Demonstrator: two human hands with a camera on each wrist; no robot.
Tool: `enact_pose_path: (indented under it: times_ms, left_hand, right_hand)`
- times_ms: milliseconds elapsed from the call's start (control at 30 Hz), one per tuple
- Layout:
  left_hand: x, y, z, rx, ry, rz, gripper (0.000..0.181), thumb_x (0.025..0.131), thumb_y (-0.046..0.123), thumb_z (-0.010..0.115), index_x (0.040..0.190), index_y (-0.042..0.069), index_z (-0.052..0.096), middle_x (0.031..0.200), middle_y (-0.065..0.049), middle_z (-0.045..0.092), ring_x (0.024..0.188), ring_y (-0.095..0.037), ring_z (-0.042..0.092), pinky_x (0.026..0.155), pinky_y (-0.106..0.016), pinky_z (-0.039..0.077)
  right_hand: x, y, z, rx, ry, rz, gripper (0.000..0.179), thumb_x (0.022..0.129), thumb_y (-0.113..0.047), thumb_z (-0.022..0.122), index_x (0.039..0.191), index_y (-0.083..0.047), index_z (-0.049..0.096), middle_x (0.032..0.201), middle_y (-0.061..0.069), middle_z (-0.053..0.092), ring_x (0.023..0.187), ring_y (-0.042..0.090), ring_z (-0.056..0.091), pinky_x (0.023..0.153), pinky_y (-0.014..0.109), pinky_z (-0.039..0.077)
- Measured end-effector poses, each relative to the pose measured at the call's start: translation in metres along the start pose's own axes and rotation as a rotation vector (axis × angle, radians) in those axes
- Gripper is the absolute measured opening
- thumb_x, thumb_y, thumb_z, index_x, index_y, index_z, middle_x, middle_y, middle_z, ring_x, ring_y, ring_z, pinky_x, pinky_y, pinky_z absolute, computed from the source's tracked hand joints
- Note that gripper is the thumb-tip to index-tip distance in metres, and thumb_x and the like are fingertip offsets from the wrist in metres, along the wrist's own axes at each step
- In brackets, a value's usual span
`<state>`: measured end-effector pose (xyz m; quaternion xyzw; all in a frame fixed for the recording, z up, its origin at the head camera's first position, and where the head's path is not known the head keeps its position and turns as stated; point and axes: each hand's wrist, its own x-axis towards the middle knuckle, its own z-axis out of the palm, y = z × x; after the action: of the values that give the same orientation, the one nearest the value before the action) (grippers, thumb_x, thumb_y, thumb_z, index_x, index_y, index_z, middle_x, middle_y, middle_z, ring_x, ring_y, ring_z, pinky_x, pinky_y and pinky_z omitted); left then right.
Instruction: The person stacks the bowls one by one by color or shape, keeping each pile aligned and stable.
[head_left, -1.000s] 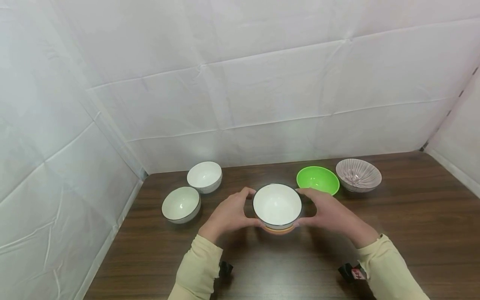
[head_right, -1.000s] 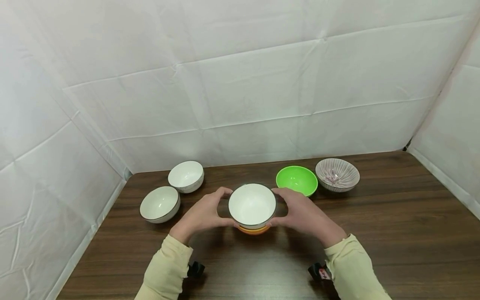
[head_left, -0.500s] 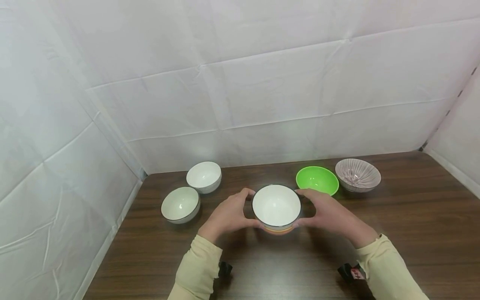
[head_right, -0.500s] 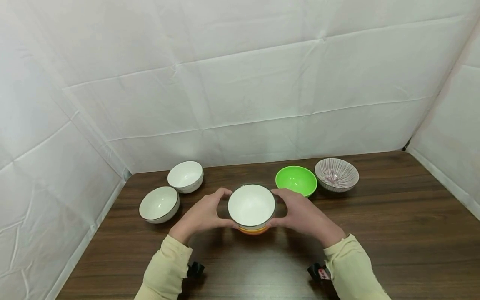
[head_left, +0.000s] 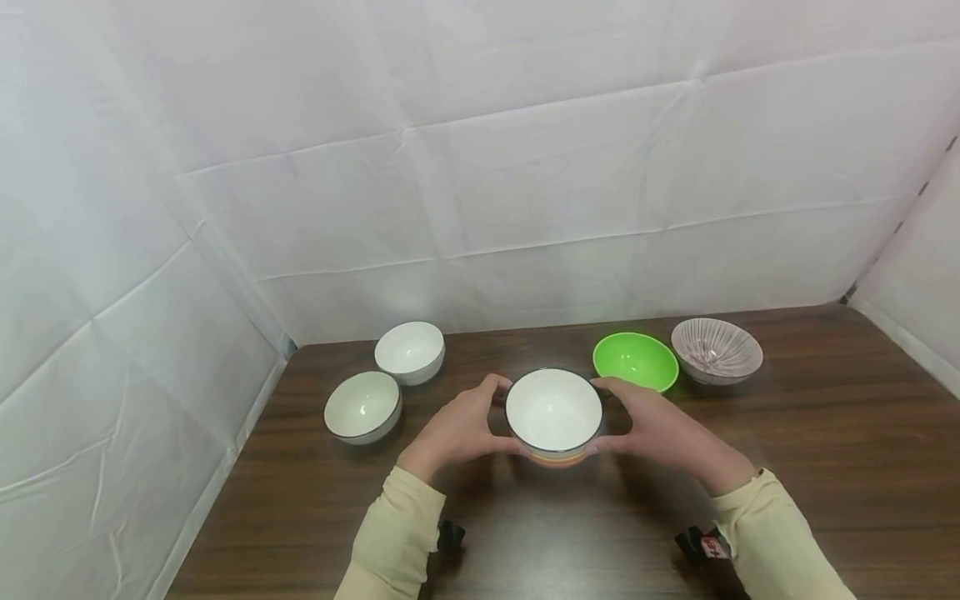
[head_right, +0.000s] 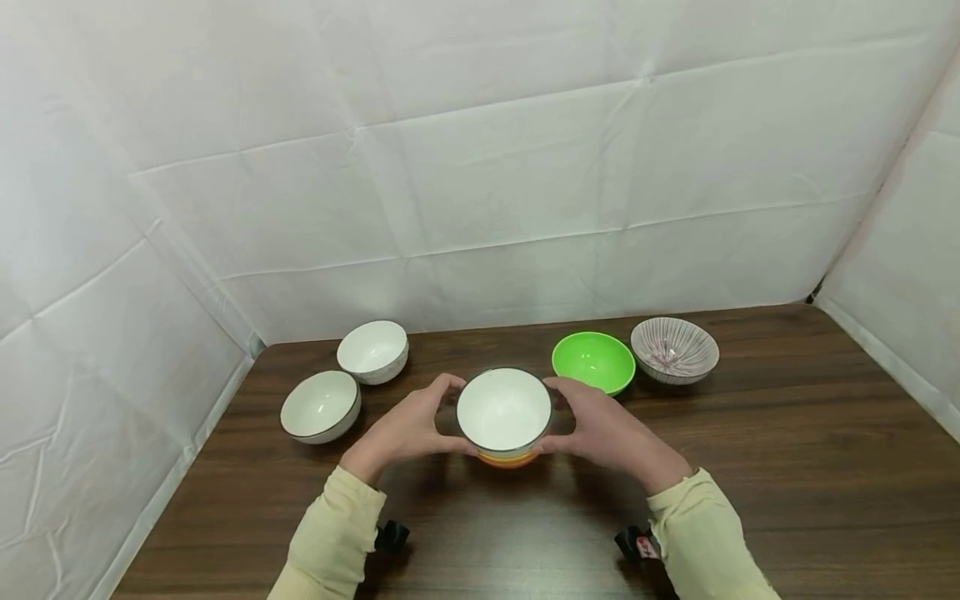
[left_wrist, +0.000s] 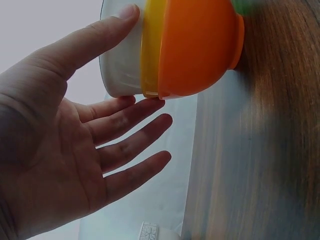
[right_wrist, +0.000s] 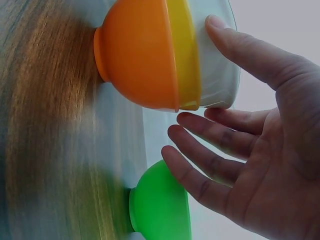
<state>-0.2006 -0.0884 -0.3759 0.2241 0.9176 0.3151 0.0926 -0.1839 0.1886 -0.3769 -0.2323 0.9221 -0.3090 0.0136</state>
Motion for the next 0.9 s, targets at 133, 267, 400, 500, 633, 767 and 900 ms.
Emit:
enact_pose_path:
  times_ms: [133,267,400,500,633,767,900]
  left_hand:
    - [0.000,-0.003,0.000,-0.041,-0.015,0.012,0.082,0.076,0.030,0.087,0.141,0.006,0.043,0.137,-0.014,0.061,0.129,-0.027,0.058,0.110,-0.049,0.047]
    - [0.001,-0.006,0.000,-0.079,-0.030,0.039,0.085,0.077,0.030,0.086,0.145,0.007,0.040,0.140,-0.013,0.059,0.131,-0.027,0.056,0.111,-0.049,0.045]
    - [0.001,-0.008,0.002,-0.122,-0.041,0.064,0.088,0.077,0.031,0.086,0.148,0.010,0.038,0.143,-0.010,0.056,0.132,-0.025,0.055,0.112,-0.048,0.045]
    - [0.001,-0.010,0.004,-0.145,-0.041,0.073,0.089,0.077,0.032,0.087,0.148,0.012,0.038,0.144,-0.008,0.055,0.132,-0.024,0.055,0.111,-0.047,0.045]
    - [0.001,-0.011,0.006,-0.149,-0.038,0.071,0.089,0.077,0.032,0.087,0.148,0.012,0.038,0.144,-0.007,0.055,0.132,-0.024,0.055,0.110,-0.047,0.046]
    - [0.002,-0.013,0.008,-0.140,-0.036,0.067,0.088,0.077,0.033,0.086,0.148,0.012,0.039,0.144,-0.007,0.055,0.131,-0.024,0.055,0.110,-0.046,0.046]
    - [0.002,-0.015,0.010,-0.124,-0.030,0.061,0.088,0.077,0.036,0.086,0.148,0.010,0.041,0.144,-0.007,0.055,0.130,-0.024,0.056,0.110,-0.045,0.047]
  right_hand:
    - [0.001,0.002,0.000,-0.002,-0.012,-0.008,0.089,0.075,-0.041,0.085,0.139,0.008,0.047,0.137,0.026,0.057,0.128,0.042,0.055,0.105,0.059,0.046]
    - [0.000,0.005,-0.001,0.011,-0.011,-0.019,0.087,0.077,-0.039,0.085,0.141,0.006,0.046,0.132,0.021,0.061,0.120,0.038,0.060,0.101,0.056,0.049]
    - [-0.001,0.009,-0.005,0.040,-0.011,-0.010,0.086,0.077,-0.036,0.085,0.142,0.003,0.045,0.126,0.018,0.064,0.114,0.036,0.063,0.094,0.053,0.054]
    - [-0.001,0.012,-0.008,0.040,-0.002,0.013,0.080,0.080,-0.031,0.084,0.142,0.002,0.045,0.124,0.018,0.065,0.112,0.037,0.065,0.092,0.052,0.056]
    - [-0.001,0.014,-0.010,0.015,0.033,0.034,0.071,0.082,-0.023,0.081,0.139,0.003,0.047,0.122,0.019,0.067,0.111,0.037,0.065,0.092,0.052,0.055]
    - [-0.001,0.015,-0.011,-0.009,0.084,0.049,0.068,0.082,-0.024,0.082,0.136,0.003,0.051,0.121,0.021,0.067,0.110,0.038,0.066,0.093,0.054,0.054]
    - [0.001,0.018,-0.013,-0.039,0.142,0.068,0.061,0.084,-0.022,0.080,0.133,0.003,0.054,0.124,0.023,0.065,0.110,0.040,0.066,0.092,0.056,0.054]
